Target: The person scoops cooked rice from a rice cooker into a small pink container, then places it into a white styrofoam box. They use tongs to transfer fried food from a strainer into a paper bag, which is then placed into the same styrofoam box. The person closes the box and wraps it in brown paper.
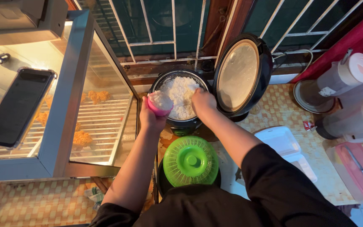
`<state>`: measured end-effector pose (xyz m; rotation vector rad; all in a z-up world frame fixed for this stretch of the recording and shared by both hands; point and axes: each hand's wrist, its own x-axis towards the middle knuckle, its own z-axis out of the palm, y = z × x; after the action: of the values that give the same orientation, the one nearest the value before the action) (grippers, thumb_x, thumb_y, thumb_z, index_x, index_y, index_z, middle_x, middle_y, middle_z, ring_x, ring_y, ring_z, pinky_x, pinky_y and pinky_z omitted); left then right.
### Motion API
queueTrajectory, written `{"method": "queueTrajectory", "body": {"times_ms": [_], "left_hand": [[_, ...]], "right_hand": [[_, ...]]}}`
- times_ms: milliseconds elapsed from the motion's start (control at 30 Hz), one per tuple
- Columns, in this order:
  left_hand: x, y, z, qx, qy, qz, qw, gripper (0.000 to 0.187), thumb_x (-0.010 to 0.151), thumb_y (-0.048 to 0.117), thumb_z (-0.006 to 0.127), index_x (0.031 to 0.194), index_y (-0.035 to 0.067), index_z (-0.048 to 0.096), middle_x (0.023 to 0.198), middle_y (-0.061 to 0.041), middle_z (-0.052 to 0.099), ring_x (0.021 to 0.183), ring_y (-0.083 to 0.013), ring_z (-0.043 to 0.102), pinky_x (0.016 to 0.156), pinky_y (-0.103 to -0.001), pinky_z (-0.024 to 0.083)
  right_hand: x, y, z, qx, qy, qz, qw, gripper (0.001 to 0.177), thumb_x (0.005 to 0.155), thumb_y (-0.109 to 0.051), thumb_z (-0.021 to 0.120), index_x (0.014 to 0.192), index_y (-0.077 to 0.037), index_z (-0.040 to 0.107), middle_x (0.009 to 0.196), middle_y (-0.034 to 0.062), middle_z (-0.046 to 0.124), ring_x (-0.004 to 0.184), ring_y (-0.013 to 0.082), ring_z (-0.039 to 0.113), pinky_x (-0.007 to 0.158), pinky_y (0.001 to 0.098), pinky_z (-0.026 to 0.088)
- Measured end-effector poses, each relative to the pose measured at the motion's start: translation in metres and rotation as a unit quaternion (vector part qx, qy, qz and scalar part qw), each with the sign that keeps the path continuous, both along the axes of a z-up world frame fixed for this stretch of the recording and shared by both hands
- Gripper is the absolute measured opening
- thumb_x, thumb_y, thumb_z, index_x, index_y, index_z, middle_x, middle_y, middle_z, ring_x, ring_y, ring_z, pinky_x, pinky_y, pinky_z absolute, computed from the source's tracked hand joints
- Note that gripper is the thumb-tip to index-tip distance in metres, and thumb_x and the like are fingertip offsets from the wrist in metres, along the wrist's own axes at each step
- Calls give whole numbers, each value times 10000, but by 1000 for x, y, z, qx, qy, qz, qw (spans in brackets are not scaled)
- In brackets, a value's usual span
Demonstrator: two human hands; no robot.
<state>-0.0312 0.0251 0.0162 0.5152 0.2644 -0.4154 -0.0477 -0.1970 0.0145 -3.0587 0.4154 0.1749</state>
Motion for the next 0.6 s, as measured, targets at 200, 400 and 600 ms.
{"method": "queueTrajectory", "body": {"times_ms": [200, 400, 600], "left_hand": [[5, 9, 1, -3, 13, -19, 1000, 580, 1040, 546, 389, 1388, 110, 548, 1421, -141, 587, 1303, -375, 572, 1060, -596, 492], [2, -1, -5, -41, -13, -25, 999, 608, 1040, 545, 379, 1410, 91, 544, 1435, -162, 583, 1323, -387, 564, 1066, -603, 488], [5, 11, -2, -7, 10, -2, 1000, 558, 1042, 540, 383, 1386, 135, 554, 1427, -129, 588, 1314, -373, 569, 1055, -602, 492]], "right_hand": [[-38, -2, 29, -55, 118, 155, 979, 214, 888, -89, 626, 1014, -67, 798, 1081, 147, 774, 994, 332, 755, 775, 487, 619], [-16, 2, 11, 44, 144, 112, 982, 247, 831, -85, 637, 1012, -48, 801, 1070, 217, 734, 1016, 384, 713, 838, 486, 583], [17, -25, -71, 100, 116, 226, 962, 269, 911, -253, 599, 1098, -153, 764, 1045, 149, 735, 940, 379, 692, 852, 477, 543]]}}
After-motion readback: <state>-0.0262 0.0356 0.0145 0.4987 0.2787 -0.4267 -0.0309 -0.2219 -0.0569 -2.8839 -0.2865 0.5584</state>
